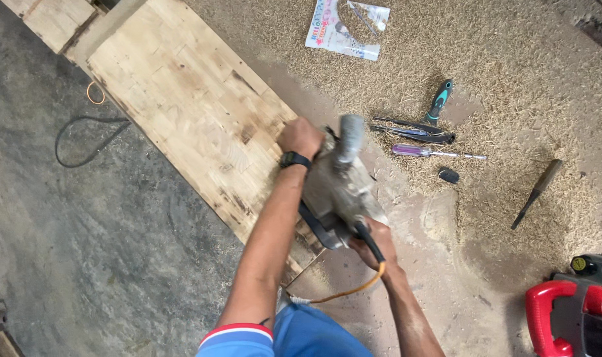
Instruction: The person sands a wooden board using a power sander. They guide the tool back and forth across the surface of the wood multiple times before setting the sander down and lifting the board to show it.
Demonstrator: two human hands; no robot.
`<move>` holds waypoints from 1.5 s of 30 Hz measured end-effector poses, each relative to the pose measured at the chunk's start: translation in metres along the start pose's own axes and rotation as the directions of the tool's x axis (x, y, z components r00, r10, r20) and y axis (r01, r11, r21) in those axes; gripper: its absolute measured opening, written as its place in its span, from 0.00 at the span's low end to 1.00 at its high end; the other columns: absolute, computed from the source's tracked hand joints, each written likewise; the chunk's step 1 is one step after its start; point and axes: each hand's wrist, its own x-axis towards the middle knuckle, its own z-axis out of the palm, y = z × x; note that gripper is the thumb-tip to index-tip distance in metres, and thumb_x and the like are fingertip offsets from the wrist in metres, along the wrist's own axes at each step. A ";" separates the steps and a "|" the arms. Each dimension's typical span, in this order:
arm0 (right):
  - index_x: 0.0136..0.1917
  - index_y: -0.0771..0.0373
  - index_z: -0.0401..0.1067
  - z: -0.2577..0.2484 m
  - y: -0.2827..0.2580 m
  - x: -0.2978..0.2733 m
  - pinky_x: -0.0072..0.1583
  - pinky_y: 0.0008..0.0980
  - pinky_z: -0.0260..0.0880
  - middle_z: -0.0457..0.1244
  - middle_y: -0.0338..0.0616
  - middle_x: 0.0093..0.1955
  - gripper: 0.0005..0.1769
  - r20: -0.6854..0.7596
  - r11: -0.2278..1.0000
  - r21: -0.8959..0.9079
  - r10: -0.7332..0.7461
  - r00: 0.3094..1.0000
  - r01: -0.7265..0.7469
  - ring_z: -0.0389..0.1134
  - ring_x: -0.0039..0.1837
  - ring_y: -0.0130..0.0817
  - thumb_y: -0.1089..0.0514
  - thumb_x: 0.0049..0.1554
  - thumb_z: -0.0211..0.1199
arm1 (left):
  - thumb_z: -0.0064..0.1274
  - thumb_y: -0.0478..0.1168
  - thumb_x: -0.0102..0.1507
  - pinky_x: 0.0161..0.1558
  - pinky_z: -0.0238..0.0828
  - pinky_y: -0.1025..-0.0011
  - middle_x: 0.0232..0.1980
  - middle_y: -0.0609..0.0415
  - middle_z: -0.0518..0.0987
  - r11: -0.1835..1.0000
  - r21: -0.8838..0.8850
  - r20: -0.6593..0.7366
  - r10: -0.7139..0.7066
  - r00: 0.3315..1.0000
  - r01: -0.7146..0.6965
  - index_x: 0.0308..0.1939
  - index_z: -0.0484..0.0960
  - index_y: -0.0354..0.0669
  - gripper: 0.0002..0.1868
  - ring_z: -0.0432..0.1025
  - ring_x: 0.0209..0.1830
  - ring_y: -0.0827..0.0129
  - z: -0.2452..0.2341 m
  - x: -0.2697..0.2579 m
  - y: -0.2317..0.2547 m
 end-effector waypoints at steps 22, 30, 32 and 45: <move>0.48 0.44 0.79 0.095 -0.112 0.092 0.59 0.53 0.75 0.72 0.45 0.45 0.19 0.201 0.990 -0.020 0.142 0.969 -0.141 0.73 0.55 0.56 0.43 0.42 0.67 | 0.49 0.42 0.57 0.49 0.79 0.48 0.39 0.38 0.86 0.993 0.094 -0.208 -0.054 0.977 0.075 0.36 0.91 0.48 0.14 0.80 0.48 0.39 -0.070 0.121 -0.114; 0.54 0.45 0.78 0.115 -0.154 0.098 0.63 0.55 0.72 0.72 0.49 0.49 0.19 0.265 0.996 -0.047 0.088 0.960 -0.078 0.72 0.59 0.58 0.45 0.50 0.61 | 0.49 0.40 0.59 0.49 0.80 0.44 0.39 0.38 0.86 0.990 0.094 -0.228 -0.085 0.970 0.108 0.39 0.90 0.45 0.14 0.80 0.48 0.37 -0.090 0.138 -0.157; 0.59 0.43 0.77 0.118 -0.169 0.101 0.64 0.58 0.71 0.72 0.49 0.51 0.20 0.302 0.997 -0.024 0.075 0.950 -0.071 0.71 0.60 0.60 0.47 0.55 0.54 | 0.46 0.42 0.60 0.47 0.79 0.47 0.37 0.37 0.85 0.985 0.121 -0.244 -0.090 0.966 0.123 0.37 0.90 0.48 0.15 0.80 0.47 0.38 -0.098 0.140 -0.169; 0.60 0.45 0.76 0.191 -0.174 0.112 0.61 0.60 0.72 0.71 0.54 0.49 0.23 0.377 0.998 -0.069 0.016 0.926 0.011 0.72 0.58 0.61 0.53 0.60 0.43 | 0.44 0.42 0.62 0.48 0.78 0.44 0.39 0.34 0.85 0.973 0.103 -0.270 -0.174 0.947 0.208 0.39 0.91 0.53 0.16 0.79 0.48 0.33 -0.133 0.148 -0.220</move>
